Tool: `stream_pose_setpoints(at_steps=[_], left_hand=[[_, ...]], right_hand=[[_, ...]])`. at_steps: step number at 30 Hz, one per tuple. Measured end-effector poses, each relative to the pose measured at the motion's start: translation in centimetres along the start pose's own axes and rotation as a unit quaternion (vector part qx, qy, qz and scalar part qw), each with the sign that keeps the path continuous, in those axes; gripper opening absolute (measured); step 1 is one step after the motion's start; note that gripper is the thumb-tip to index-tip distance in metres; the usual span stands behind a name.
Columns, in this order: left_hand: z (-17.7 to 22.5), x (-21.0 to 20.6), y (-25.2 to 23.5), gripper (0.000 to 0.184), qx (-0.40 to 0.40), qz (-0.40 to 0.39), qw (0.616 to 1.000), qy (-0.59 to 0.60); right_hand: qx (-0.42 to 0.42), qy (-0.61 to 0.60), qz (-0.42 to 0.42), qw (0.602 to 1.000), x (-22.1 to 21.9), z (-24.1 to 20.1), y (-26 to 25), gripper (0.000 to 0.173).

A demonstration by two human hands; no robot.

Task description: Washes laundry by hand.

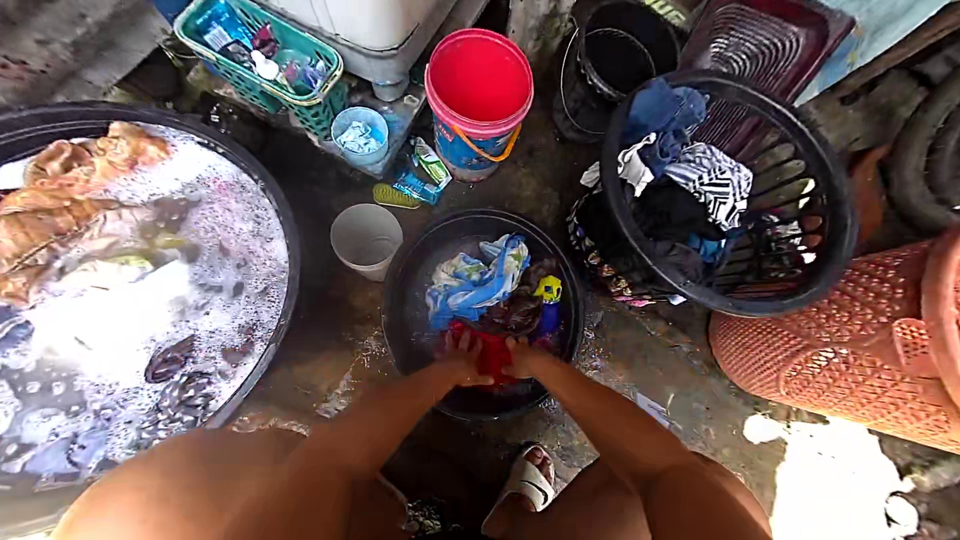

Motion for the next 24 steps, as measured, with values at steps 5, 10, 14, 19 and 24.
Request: stream_pose_setpoints(at_steps=[5,10,14,19,24], left_hand=[[-2.6,2.4,-5.7,0.083,0.073,0.029,0.996,-0.038],[-4.0,2.0,-10.1,0.073,0.071,0.069,0.994,0.04],[-4.8,3.5,-9.4,0.089,0.037,0.082,0.989,0.113],[-6.3,7.9,-5.3,0.067,0.092,0.224,0.968,0.07],[-5.7,7.9,-1.5,0.061,0.108,0.077,0.991,0.024]], right_hand=[[-0.005,-0.078,0.042,0.996,-2.0,-1.2,-5.4,0.072],[-0.025,-0.166,0.148,0.975,-0.3,-0.4,-6.6,0.064],[0.028,-0.243,0.161,0.956,2.2,2.1,-7.0,0.068],[0.0,-0.463,0.245,0.852,3.8,3.5,-6.7,0.049],[0.011,-0.402,0.126,0.907,3.6,-1.5,-3.4,0.065]])
Point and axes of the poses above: each hand's wrist, its own y-axis away from the middle knuckle, its own x-axis out of the back of the hand, z = x × y, the point moved 6 cm from there along -y, towards the middle knuckle, and after that the axes turned 13 degrees about -y, right-handed, at the moved point
